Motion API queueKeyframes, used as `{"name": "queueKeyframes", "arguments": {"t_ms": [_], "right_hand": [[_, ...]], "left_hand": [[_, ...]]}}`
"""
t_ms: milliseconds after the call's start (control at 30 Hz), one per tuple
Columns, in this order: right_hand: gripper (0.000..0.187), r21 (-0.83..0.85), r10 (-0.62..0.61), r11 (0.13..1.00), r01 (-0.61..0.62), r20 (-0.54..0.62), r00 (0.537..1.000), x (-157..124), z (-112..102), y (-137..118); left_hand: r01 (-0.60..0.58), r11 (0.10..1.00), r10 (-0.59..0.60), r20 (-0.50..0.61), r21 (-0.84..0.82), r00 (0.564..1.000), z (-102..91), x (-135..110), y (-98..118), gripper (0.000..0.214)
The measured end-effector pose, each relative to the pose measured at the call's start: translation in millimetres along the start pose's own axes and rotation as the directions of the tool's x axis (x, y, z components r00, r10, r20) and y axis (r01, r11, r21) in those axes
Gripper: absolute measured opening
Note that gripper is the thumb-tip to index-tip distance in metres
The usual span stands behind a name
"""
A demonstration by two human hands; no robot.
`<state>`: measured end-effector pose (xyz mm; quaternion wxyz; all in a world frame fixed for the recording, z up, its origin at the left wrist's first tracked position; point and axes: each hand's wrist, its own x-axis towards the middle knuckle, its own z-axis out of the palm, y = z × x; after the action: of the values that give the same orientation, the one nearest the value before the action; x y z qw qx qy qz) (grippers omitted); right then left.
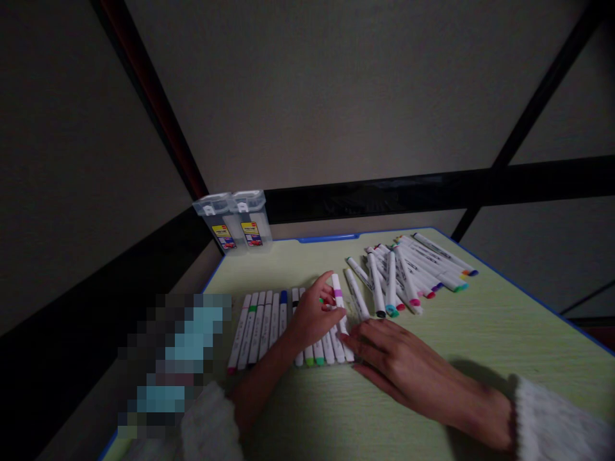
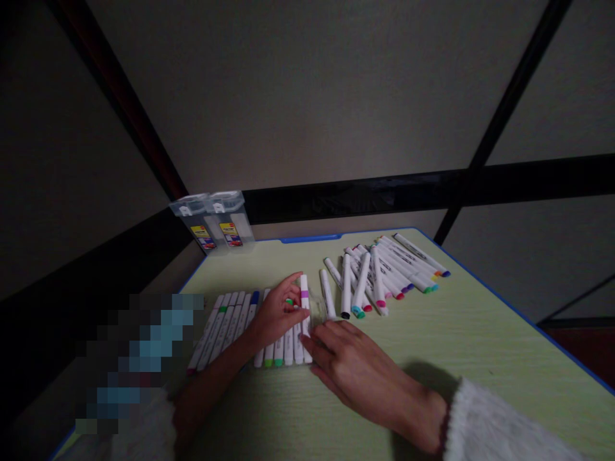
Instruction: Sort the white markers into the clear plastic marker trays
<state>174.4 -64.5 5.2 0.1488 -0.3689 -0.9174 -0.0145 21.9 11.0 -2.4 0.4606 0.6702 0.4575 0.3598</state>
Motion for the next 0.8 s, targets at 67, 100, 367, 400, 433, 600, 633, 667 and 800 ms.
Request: {"name": "queueKeyframes", "arguments": {"t_ms": [67,100,367,400,433,600,633,667,800], "right_hand": [[0.024,0.007,-0.001,1.0,0.001,-0.007,1.0,0.2,-0.6,-0.6],[0.024,0.011,0.0,1.0,0.0,-0.011,1.0,0.2,-0.9,-0.9],[0.02,0.043,0.009,0.999,-0.008,-0.022,1.0,0.4,0.6,-0.2],[0.02,0.047,0.01,0.999,-0.009,-0.017,1.0,0.4,0.9,0.0],[0.019,0.048,0.01,0.999,-0.01,-0.012,1.0,0.3,1.1,0.3],[0.019,0.049,0.015,0.999,-0.016,0.023,1.0,-0.2,0.4,0.3],[0.02,0.05,0.017,0.999,-0.018,0.029,0.999,-0.2,0.0,0.1],[0.021,0.053,0.018,0.998,-0.02,0.031,0.999,-0.2,-0.5,-0.2],[0.021,0.074,0.011,0.997,-0.013,0.022,1.0,-0.9,-1.5,-0.8]], "left_hand": [[-0.002,1.0,0.002,0.001,0.02,1.0,0.2,0.2,-1.4,0.067],[-0.006,1.0,0.005,0.001,0.031,1.0,0.3,0.3,-2.2,0.067],[0.005,0.997,-0.004,-0.005,0.082,1.0,0.7,-1.1,0.5,0.068],[0.011,0.996,-0.01,-0.012,0.087,1.0,0.6,-1.6,1.2,0.069],[0.014,0.996,-0.012,-0.02,0.092,1.0,0.4,-2.0,1.6,0.069],[-0.018,0.993,0.024,-0.053,0.118,0.998,0.2,-2.0,-1.8,0.069],[-0.029,0.992,0.036,-0.056,0.123,0.998,0.2,-1.9,-2.6,0.069],[-0.04,0.991,0.048,-0.055,0.129,0.997,0.2,-2.0,-3.1,0.069],[-0.108,0.973,0.12,-0.048,0.204,0.992,-1.4,-3.6,-2.4,0.069]]}}
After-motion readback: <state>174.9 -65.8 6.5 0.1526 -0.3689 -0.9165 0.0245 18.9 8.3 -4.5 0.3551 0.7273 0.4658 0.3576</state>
